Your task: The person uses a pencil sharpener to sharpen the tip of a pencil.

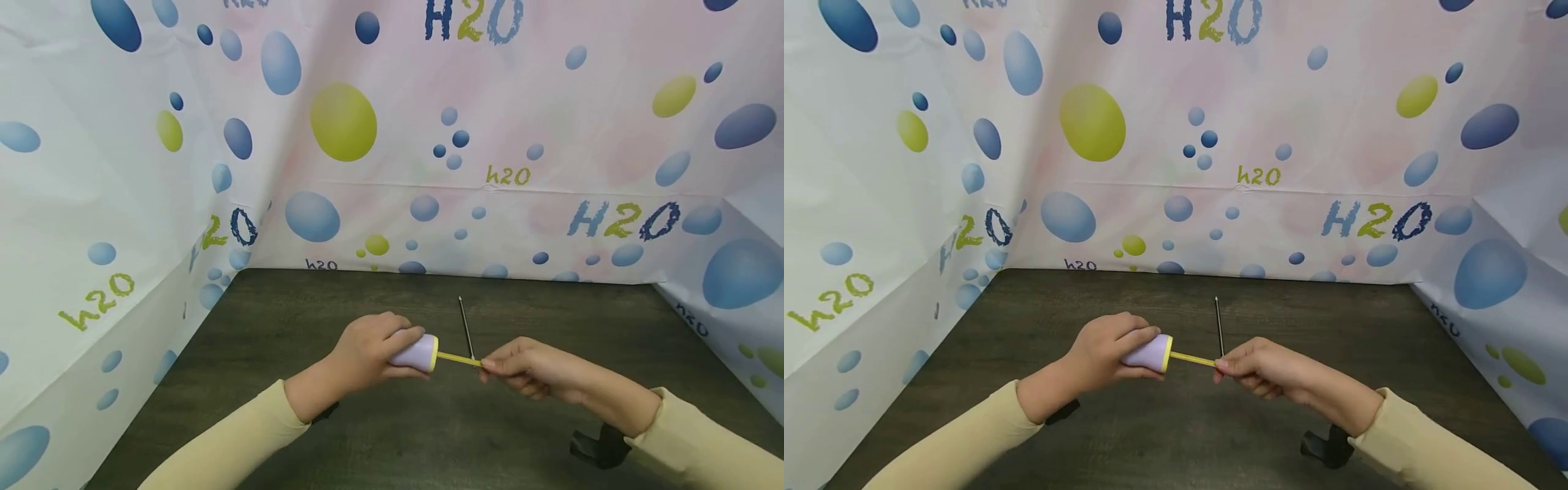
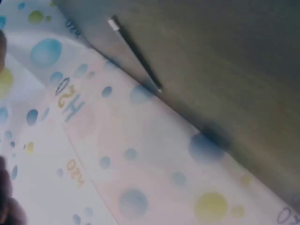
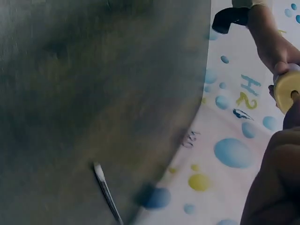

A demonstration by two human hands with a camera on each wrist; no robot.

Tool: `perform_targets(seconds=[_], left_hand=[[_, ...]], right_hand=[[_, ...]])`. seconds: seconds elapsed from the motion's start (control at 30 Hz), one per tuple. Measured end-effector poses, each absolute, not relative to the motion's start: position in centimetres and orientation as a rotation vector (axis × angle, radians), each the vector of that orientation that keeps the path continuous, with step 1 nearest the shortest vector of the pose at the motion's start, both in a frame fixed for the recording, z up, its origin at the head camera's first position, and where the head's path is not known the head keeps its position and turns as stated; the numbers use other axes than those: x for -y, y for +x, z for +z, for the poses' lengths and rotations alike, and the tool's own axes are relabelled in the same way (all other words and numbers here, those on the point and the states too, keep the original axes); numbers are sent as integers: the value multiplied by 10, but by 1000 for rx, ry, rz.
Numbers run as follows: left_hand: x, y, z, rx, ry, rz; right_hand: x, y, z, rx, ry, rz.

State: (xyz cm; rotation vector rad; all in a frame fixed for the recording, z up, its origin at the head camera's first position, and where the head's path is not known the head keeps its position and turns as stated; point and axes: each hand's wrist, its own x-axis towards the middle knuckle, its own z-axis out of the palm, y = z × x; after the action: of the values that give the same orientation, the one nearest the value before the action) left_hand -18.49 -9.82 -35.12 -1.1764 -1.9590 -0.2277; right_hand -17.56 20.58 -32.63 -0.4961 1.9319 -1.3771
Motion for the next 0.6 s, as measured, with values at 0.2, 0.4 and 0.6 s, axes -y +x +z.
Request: perform_targets(seconds=[0.2, 0.4, 0.6], left_hand=[[104, -184, -334, 2683, -1012, -830], [106, -190, -327, 3163, -631, -2048], [103, -190, -339, 3164, -605, -2223]], right_hand=[[-201, -174, -333, -2851, -1551, -883], [-194, -181, -332, -3134, -2883, -134], [-189, -175, -342, -3101, -2774, -454]])
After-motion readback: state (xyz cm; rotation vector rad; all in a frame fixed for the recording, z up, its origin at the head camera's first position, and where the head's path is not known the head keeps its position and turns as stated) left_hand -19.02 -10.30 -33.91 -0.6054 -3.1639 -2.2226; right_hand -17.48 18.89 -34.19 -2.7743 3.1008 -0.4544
